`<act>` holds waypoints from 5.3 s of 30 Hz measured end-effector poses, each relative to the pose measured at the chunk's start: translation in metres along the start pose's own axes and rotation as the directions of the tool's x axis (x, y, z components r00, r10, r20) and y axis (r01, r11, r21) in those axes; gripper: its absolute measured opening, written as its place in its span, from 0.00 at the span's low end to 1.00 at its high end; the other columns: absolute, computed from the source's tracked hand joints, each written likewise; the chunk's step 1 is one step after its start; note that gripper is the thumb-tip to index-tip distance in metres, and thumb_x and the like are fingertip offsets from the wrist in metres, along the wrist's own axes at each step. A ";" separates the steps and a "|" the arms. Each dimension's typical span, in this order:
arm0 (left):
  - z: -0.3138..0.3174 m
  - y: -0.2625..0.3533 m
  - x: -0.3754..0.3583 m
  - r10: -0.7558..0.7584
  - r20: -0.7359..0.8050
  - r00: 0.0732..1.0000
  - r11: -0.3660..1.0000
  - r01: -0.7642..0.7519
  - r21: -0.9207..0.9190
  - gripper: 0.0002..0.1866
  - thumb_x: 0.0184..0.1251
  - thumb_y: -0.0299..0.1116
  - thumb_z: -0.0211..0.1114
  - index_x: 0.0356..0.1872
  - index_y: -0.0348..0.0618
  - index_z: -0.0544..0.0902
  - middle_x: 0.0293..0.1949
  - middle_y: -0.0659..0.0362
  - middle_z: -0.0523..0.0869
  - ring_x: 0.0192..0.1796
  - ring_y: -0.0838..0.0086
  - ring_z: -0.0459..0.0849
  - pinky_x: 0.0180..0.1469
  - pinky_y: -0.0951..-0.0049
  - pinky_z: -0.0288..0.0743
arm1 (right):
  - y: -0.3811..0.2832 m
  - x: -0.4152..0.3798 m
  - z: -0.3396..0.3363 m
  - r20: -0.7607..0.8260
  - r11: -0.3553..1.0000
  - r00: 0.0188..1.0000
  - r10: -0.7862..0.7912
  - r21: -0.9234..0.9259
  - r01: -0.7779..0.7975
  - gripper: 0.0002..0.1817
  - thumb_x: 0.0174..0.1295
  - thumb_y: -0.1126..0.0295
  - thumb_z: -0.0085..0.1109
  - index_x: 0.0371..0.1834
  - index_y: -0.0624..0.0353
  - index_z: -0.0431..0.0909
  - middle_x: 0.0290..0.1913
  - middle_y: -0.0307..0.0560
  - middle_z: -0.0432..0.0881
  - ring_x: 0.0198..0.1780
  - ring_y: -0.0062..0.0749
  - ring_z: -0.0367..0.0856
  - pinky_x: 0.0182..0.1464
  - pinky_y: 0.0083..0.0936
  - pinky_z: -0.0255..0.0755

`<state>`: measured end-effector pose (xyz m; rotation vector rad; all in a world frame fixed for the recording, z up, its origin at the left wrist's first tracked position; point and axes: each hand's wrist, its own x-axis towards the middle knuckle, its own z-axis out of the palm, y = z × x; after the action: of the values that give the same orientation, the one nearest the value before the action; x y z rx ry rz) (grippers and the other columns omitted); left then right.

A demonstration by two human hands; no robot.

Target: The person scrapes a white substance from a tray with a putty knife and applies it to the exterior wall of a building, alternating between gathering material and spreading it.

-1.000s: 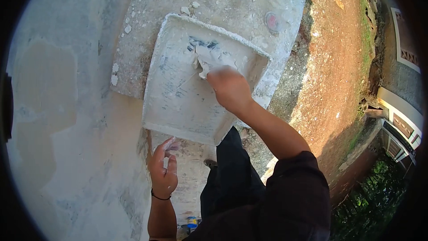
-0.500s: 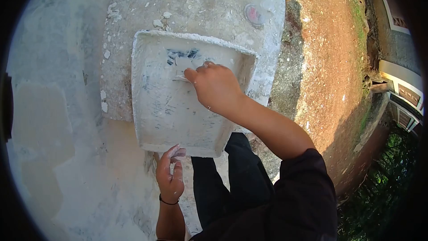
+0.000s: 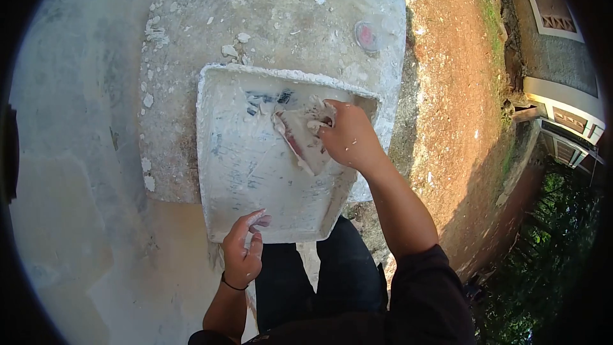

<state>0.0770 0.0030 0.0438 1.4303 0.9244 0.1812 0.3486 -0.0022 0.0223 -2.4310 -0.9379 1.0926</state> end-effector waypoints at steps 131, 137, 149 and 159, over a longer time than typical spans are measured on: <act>-0.012 -0.003 -0.005 0.074 0.009 0.997 0.995 -0.074 -0.065 0.24 0.44 0.18 0.46 0.47 0.32 0.77 0.40 0.47 0.83 0.42 0.64 0.82 0.46 0.71 0.73 | 0.041 -0.032 0.061 -0.196 0.655 0.684 -0.702 -0.553 0.515 0.14 0.48 0.69 0.53 0.40 0.53 0.76 0.38 0.51 0.78 0.39 0.41 0.78 0.37 0.32 0.75; -0.017 -0.004 -0.006 0.088 0.014 0.996 0.994 -0.087 -0.065 0.24 0.44 0.18 0.46 0.47 0.32 0.77 0.40 0.47 0.83 0.42 0.64 0.82 0.46 0.71 0.73 | 0.032 -0.046 0.048 -0.238 0.656 0.653 -0.719 -0.544 0.524 0.16 0.43 0.72 0.56 0.39 0.53 0.77 0.39 0.51 0.78 0.38 0.43 0.79 0.36 0.33 0.75; -0.019 -0.009 -0.012 0.088 0.020 0.996 0.993 -0.086 -0.081 0.23 0.46 0.19 0.46 0.47 0.32 0.77 0.40 0.48 0.83 0.42 0.65 0.82 0.46 0.71 0.72 | 0.030 -0.038 0.094 -0.534 0.858 0.684 -0.496 -0.420 0.295 0.20 0.40 0.78 0.58 0.42 0.62 0.76 0.40 0.56 0.78 0.41 0.51 0.76 0.42 0.40 0.72; -0.020 -0.007 -0.015 0.090 0.011 0.996 0.992 -0.088 -0.092 0.23 0.45 0.19 0.46 0.47 0.31 0.77 0.40 0.48 0.83 0.41 0.64 0.82 0.45 0.71 0.73 | 0.043 -0.055 0.096 -0.783 0.850 0.392 -0.483 -0.312 0.425 0.23 0.34 0.87 0.53 0.40 0.68 0.76 0.38 0.60 0.80 0.37 0.54 0.79 0.39 0.36 0.73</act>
<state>0.0518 0.0082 0.0467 1.3874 0.8303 0.2753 0.2679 -0.0696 -0.0336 -2.0739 -1.1323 -0.3649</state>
